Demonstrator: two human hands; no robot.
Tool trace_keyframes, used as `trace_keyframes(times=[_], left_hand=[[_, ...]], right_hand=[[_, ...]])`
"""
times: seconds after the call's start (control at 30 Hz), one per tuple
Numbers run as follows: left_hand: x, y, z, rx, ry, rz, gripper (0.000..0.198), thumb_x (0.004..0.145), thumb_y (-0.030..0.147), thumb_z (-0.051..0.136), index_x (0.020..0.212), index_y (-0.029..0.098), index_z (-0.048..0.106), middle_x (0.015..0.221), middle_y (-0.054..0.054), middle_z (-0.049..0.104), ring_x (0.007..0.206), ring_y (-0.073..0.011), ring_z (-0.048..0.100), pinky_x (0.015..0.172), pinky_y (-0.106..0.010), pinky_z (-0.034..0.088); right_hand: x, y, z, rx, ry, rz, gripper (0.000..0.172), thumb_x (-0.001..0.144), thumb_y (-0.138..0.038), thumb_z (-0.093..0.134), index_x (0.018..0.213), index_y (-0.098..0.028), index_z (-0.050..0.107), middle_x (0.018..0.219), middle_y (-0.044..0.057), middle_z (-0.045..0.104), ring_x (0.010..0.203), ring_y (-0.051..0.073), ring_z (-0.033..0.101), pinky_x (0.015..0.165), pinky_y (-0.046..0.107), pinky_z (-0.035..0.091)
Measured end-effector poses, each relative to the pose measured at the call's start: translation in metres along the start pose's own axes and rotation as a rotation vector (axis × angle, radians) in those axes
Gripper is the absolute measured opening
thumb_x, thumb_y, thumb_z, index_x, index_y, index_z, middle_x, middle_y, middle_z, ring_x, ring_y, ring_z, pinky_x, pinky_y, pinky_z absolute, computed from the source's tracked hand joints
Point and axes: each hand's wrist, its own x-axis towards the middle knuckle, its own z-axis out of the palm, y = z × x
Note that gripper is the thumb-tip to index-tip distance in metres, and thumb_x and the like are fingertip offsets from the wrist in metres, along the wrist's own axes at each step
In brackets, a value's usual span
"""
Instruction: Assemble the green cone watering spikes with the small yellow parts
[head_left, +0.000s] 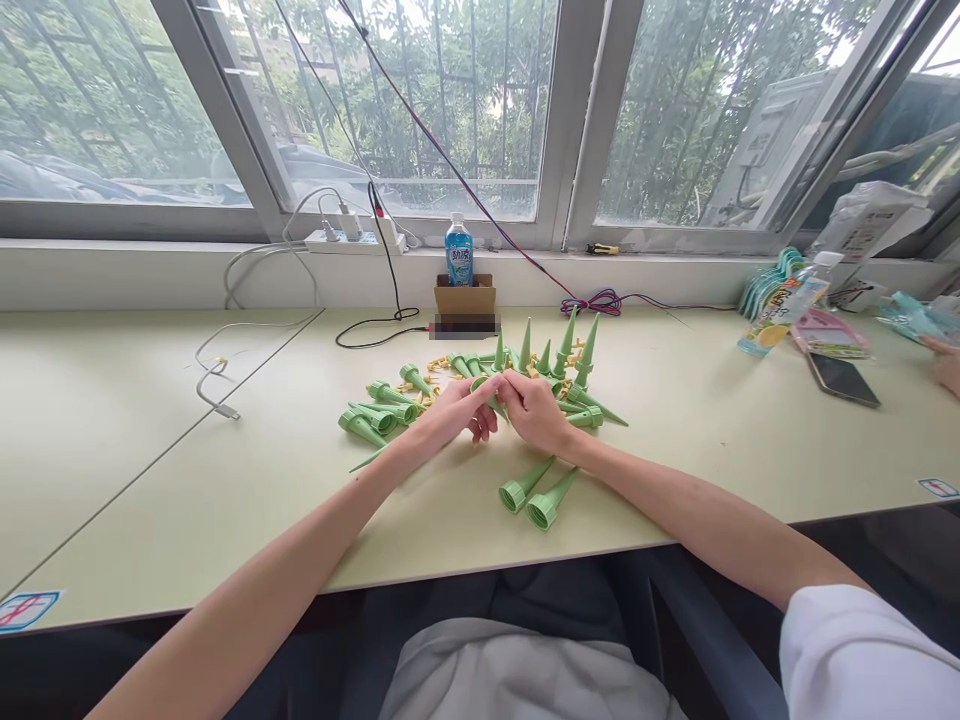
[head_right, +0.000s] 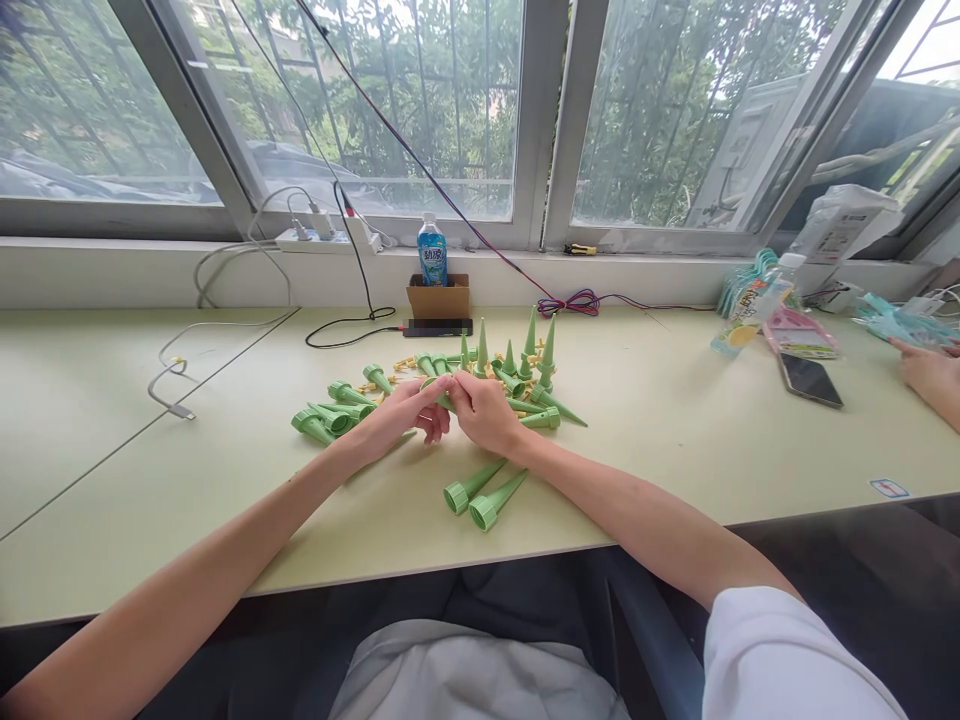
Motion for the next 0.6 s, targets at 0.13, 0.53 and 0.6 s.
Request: trace_keyframes(times=[0.13, 0.53, 0.6], left_hand=[[-0.0002, -0.0003, -0.0001, -0.022, -0.007, 0.001, 0.048, 0.086, 0.064, 0.053, 0.082, 0.016, 0.054, 0.063, -0.005, 0.062, 0.055, -0.0144, 0.058, 0.052, -0.027, 0.048], [-0.0011, 0.0015, 0.0005, -0.065, -0.027, -0.017, 0.049, 0.086, 0.065, 0.052, 0.082, 0.016, 0.054, 0.061, -0.005, 0.062, 0.051, -0.0128, 0.055, 0.052, -0.026, 0.047], [-0.0013, 0.0016, 0.0002, -0.069, -0.037, -0.031, 0.049, 0.086, 0.064, 0.052, 0.083, 0.016, 0.054, 0.061, -0.005, 0.063, 0.051, -0.0127, 0.055, 0.052, -0.026, 0.047]], right_hand=[[-0.0002, 0.0001, 0.0, -0.003, 0.001, -0.002, 0.038, 0.101, -0.041, 0.034, 0.069, -0.021, 0.037, 0.057, -0.004, 0.041, 0.052, 0.01, 0.035, 0.052, 0.024, 0.031], [-0.0005, 0.0, 0.0006, -0.018, 0.007, 0.002, 0.04, 0.101, -0.044, 0.033, 0.068, -0.021, 0.038, 0.057, -0.004, 0.042, 0.052, 0.01, 0.036, 0.053, 0.025, 0.031], [-0.0007, -0.0004, 0.0006, -0.018, 0.008, 0.003, 0.04, 0.101, -0.043, 0.034, 0.068, -0.021, 0.037, 0.057, -0.004, 0.042, 0.052, 0.01, 0.035, 0.053, 0.025, 0.031]])
